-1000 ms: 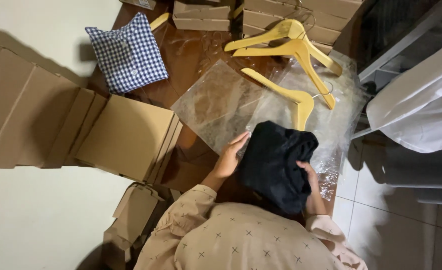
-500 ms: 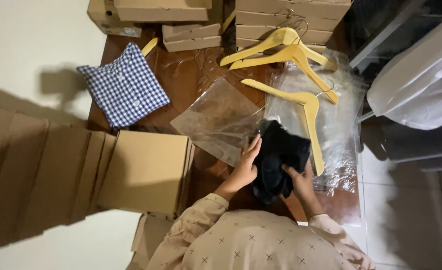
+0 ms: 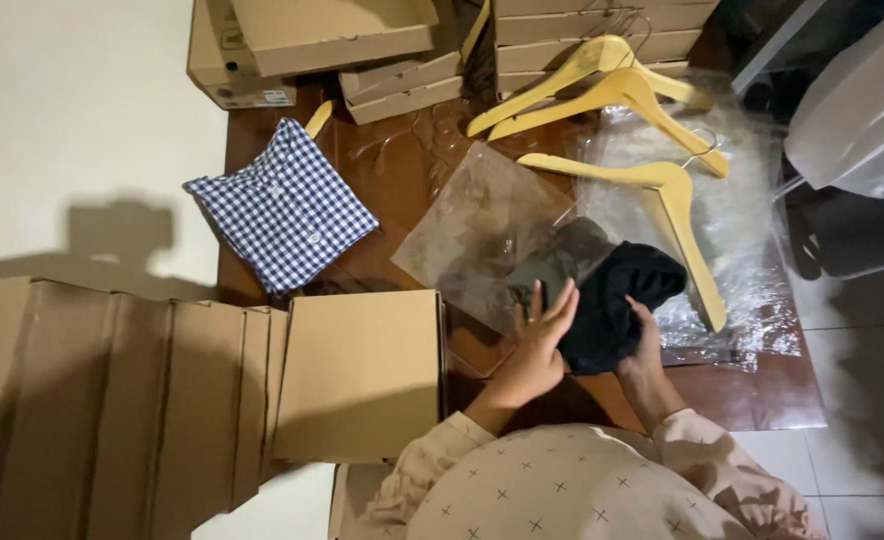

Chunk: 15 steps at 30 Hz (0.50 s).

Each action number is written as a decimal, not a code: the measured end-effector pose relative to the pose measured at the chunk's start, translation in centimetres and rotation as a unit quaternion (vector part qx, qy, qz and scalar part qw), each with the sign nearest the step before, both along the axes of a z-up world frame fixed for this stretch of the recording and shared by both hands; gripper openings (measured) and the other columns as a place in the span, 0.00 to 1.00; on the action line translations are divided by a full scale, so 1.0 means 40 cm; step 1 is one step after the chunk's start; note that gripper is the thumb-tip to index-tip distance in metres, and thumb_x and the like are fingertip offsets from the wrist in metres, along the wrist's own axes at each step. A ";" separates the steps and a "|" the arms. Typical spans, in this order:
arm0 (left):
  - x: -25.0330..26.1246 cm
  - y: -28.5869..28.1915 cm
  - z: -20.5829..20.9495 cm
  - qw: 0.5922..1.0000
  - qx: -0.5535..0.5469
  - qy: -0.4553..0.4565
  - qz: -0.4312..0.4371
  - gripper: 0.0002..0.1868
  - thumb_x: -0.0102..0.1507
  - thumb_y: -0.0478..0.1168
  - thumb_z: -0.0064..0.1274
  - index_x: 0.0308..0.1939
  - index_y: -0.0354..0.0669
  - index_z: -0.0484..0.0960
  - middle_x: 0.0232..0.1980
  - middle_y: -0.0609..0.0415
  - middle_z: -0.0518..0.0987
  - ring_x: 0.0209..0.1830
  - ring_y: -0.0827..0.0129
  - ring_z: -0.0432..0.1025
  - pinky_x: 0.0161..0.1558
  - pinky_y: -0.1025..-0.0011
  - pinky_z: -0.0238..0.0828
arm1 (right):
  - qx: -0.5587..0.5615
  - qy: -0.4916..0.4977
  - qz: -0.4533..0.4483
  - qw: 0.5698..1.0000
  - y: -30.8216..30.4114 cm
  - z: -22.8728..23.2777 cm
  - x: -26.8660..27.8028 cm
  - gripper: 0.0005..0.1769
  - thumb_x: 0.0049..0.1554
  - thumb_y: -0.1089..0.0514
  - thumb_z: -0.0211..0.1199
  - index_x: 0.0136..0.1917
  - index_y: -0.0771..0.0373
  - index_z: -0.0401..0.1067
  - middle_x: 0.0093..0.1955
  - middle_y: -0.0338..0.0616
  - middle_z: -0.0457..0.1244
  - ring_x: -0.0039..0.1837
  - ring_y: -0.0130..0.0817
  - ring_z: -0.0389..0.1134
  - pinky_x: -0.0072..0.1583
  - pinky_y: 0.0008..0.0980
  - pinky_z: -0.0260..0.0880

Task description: Packing folded clothes into cardboard boxes for shipping or storage.

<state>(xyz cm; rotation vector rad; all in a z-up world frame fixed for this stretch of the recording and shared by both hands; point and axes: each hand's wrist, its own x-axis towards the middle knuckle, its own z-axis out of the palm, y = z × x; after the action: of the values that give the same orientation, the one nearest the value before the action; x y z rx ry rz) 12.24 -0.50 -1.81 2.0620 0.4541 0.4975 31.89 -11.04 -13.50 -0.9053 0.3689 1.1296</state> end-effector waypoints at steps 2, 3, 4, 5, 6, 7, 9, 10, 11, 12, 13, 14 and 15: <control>-0.012 -0.003 0.006 1.000 -0.002 0.006 -0.006 0.52 0.55 0.20 0.40 0.82 0.53 0.46 0.87 0.55 0.41 0.85 0.34 0.26 0.72 0.26 0.22 | 0.018 0.011 -0.031 0.999 0.018 0.007 -0.016 0.15 0.58 0.50 0.61 0.56 0.54 0.77 0.53 0.38 0.71 0.55 0.37 0.72 0.58 0.37 0.74; -0.016 -0.004 0.001 1.000 -0.017 -0.004 -0.005 0.52 0.55 0.20 0.39 0.83 0.52 0.47 0.88 0.54 0.41 0.86 0.33 0.26 0.73 0.26 0.21 | 0.021 0.010 -0.019 1.000 0.026 0.009 -0.023 0.15 0.59 0.51 0.62 0.58 0.56 0.75 0.53 0.40 0.70 0.55 0.38 0.72 0.58 0.38 0.74; -0.017 -0.006 -0.004 0.999 -0.032 -0.014 -0.004 0.52 0.55 0.19 0.37 0.84 0.52 0.48 0.88 0.54 0.41 0.86 0.33 0.25 0.73 0.26 0.20 | 0.023 0.008 -0.007 1.000 0.034 0.012 -0.028 0.16 0.61 0.51 0.62 0.59 0.59 0.73 0.54 0.41 0.69 0.54 0.38 0.71 0.58 0.39 0.74; -0.015 0.005 0.010 0.999 -0.030 -0.015 -0.001 0.52 0.55 0.19 0.37 0.84 0.52 0.48 0.88 0.54 0.41 0.86 0.33 0.25 0.73 0.26 0.20 | 0.025 0.007 -0.003 1.000 0.045 0.044 -0.045 0.16 0.61 0.51 0.62 0.59 0.59 0.73 0.54 0.41 0.69 0.54 0.38 0.71 0.58 0.39 0.74; -0.010 0.016 0.024 0.999 -0.032 -0.014 0.000 0.53 0.54 0.19 0.38 0.83 0.51 0.49 0.88 0.54 0.42 0.86 0.33 0.26 0.73 0.26 0.19 | 0.011 -0.089 0.025 0.996 0.056 0.075 -0.060 0.17 0.59 0.57 0.61 0.61 0.59 0.71 0.54 0.41 0.68 0.54 0.38 0.71 0.58 0.39 0.73; -0.002 0.020 0.037 0.999 -0.036 -0.013 0.001 0.54 0.52 0.19 0.38 0.83 0.51 0.50 0.88 0.54 0.43 0.87 0.34 0.27 0.73 0.26 0.17 | -0.005 -0.184 0.054 0.981 0.057 0.106 -0.072 0.21 0.56 0.62 0.60 0.64 0.59 0.68 0.55 0.41 0.67 0.55 0.38 0.70 0.57 0.40 0.72; 0.030 0.016 0.040 0.999 -0.029 -0.015 0.009 0.54 0.52 0.19 0.38 0.83 0.51 0.49 0.88 0.54 0.43 0.87 0.33 0.26 0.72 0.25 0.16 | 0.003 -0.263 0.096 0.960 0.058 0.108 -0.065 0.25 0.55 0.64 0.60 0.66 0.59 0.65 0.56 0.41 0.66 0.56 0.36 0.69 0.58 0.37 0.71; 0.046 0.012 0.042 1.000 -0.022 -0.015 0.014 0.54 0.52 0.19 0.38 0.83 0.51 0.49 0.88 0.54 0.42 0.86 0.32 0.26 0.71 0.24 0.15 | 0.012 -0.338 0.135 0.931 0.057 0.109 -0.061 0.28 0.53 0.66 0.60 0.67 0.59 0.63 0.57 0.42 0.65 0.57 0.35 0.68 0.59 0.35 0.69; 0.058 0.001 0.046 1.000 -0.022 -0.015 0.017 0.54 0.52 0.19 0.38 0.83 0.51 0.49 0.88 0.54 0.42 0.86 0.32 0.26 0.71 0.24 0.15 | 0.012 -0.338 0.137 0.931 0.059 0.091 -0.045 0.28 0.53 0.66 0.60 0.67 0.59 0.63 0.57 0.42 0.65 0.57 0.35 0.68 0.59 0.35 0.69; 0.072 -0.011 0.051 0.999 -0.023 -0.017 0.018 0.54 0.52 0.19 0.38 0.83 0.51 0.48 0.88 0.54 0.42 0.86 0.31 0.25 0.70 0.23 0.15 | 0.023 -0.251 0.112 0.961 0.060 0.074 -0.028 0.26 0.56 0.63 0.58 0.67 0.58 0.63 0.56 0.41 0.65 0.57 0.35 0.68 0.58 0.35 0.69; 0.089 -0.017 0.056 0.999 -0.020 -0.020 0.018 0.54 0.52 0.19 0.38 0.84 0.51 0.47 0.88 0.54 0.42 0.85 0.29 0.24 0.70 0.22 0.15 | 0.036 -0.162 0.084 0.982 0.068 0.056 -0.008 0.23 0.58 0.61 0.57 0.67 0.57 0.63 0.56 0.41 0.65 0.56 0.36 0.67 0.57 0.36 0.69; 0.099 -0.032 0.055 0.999 -0.018 -0.021 0.020 0.54 0.52 0.19 0.38 0.84 0.51 0.47 0.88 0.54 0.42 0.85 0.29 0.24 0.70 0.22 0.15 | 0.039 -0.163 0.086 0.982 0.064 -0.019 0.028 0.23 0.58 0.61 0.57 0.67 0.57 0.63 0.56 0.41 0.65 0.56 0.36 0.67 0.57 0.36 0.69; 0.109 -0.047 0.055 1.000 -0.014 -0.008 0.012 0.54 0.52 0.19 0.37 0.83 0.52 0.48 0.88 0.55 0.42 0.85 0.29 0.25 0.69 0.21 0.15 | 0.059 -0.080 0.059 0.993 0.059 -0.093 0.064 0.21 0.62 0.58 0.60 0.67 0.60 0.63 0.56 0.42 0.65 0.57 0.37 0.67 0.58 0.38 0.70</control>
<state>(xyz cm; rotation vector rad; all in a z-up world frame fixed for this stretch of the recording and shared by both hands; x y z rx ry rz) 16.59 -2.39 0.41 2.0256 0.4747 0.5183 34.43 -8.66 -17.21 -0.9146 0.1166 1.1666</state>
